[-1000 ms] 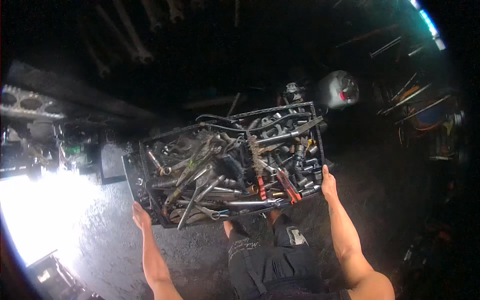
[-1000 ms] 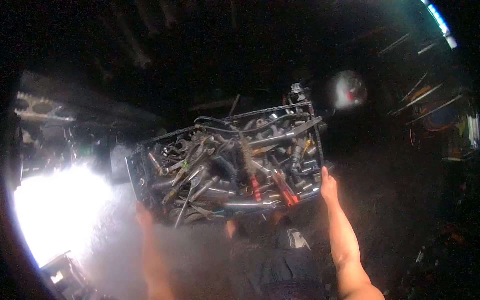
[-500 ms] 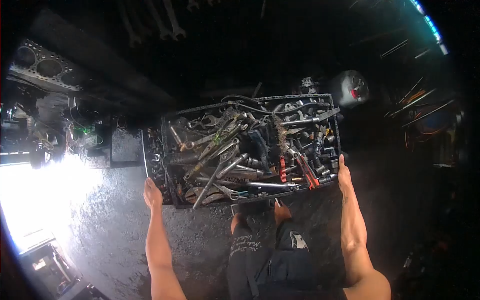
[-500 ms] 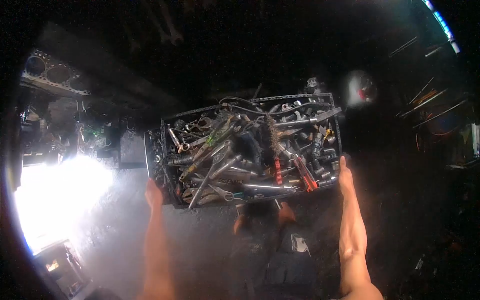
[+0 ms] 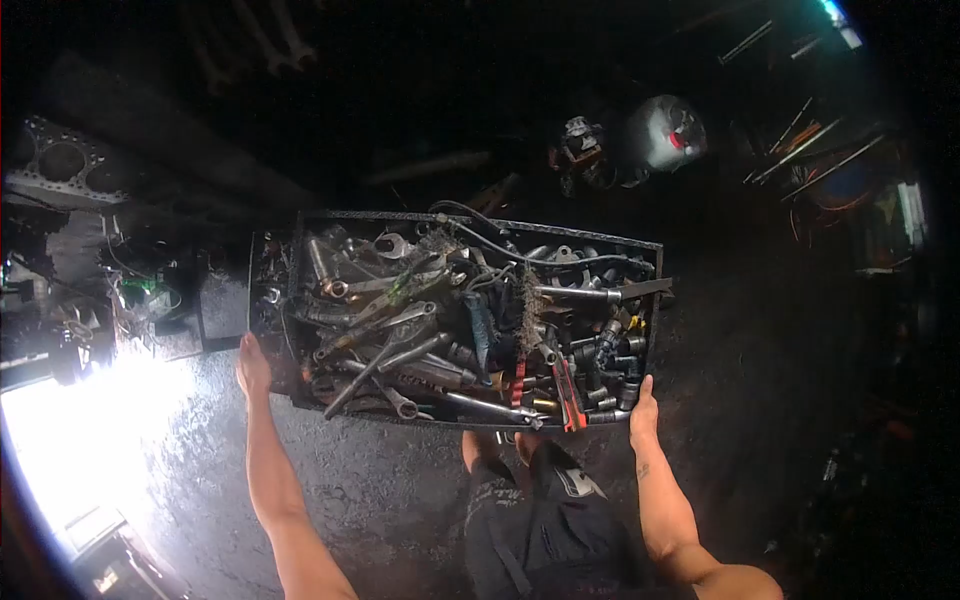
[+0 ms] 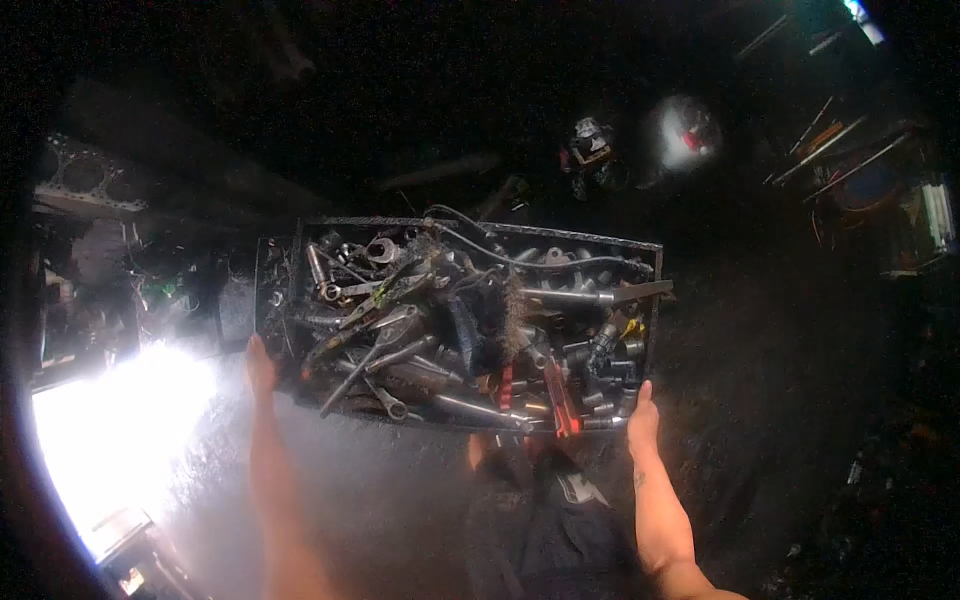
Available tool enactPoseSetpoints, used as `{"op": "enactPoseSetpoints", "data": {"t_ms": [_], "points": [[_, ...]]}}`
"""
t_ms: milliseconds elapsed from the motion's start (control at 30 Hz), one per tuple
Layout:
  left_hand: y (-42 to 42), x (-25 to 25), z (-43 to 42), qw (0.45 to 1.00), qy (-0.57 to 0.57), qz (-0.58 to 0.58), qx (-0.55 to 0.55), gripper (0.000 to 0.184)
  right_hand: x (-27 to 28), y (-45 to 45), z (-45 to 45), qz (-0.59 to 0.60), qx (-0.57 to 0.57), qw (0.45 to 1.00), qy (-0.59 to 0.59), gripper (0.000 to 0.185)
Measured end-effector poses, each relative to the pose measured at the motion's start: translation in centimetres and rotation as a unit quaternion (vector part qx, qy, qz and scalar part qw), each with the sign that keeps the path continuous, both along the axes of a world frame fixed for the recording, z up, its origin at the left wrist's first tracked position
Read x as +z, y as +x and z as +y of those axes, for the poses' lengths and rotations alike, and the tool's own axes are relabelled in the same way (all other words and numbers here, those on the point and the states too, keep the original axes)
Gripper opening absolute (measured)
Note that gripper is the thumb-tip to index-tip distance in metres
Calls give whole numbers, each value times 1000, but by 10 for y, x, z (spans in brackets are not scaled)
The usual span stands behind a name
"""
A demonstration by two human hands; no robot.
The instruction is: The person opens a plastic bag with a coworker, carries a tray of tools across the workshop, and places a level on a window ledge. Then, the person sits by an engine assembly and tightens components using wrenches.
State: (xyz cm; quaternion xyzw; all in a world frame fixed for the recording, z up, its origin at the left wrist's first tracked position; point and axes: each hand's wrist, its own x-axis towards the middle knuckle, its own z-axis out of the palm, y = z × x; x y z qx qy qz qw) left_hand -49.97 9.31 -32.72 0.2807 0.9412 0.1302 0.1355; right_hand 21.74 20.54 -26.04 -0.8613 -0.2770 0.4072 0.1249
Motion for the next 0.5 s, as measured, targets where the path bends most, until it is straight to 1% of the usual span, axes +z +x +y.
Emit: {"op": "enactPoseSetpoints", "data": {"t_ms": [33, 133, 167, 267, 300, 367, 400, 467, 500], "points": [[-3, -5, 2, 1000, 8, -5, 0, 66, -3, 1, 3, -7, 5, 1000, 7, 94], [-19, -33, -11, 998, 40, 36, -37, 66, -4, 4, 9, -27, 21, 999, 17, 94], [-21, -35, -17, 998, 25, 35, -42, 66, -1, 6, 13, -27, 31, 999, 20, 94], [-9, -27, -35, 998, -16, 35, -43, 65, 3, 11, 31, -38, 59, 997, 30, 93], [-7, -33, -44, 998, -23, 37, -43, 65, -2, 21, 35, -52, 83, 995, 11, 92], [-1, -31, -40, 998, -28, 32, -42, 64, 4, 16, 44, -33, 83, 996, 33, 91], [7, -23, -43, 998, -40, 22, -42, 64, -1, 21, 48, -52, 85, 995, 14, 89], [11, -33, -56, 998, 4, 47, -51, 64, -13, 31, 56, -76, 91, 992, 28, 88], [17, -30, -63, 999, -11, 31, -38, 64, -15, 30, 58, -88, 96, 991, 32, 88]]}}
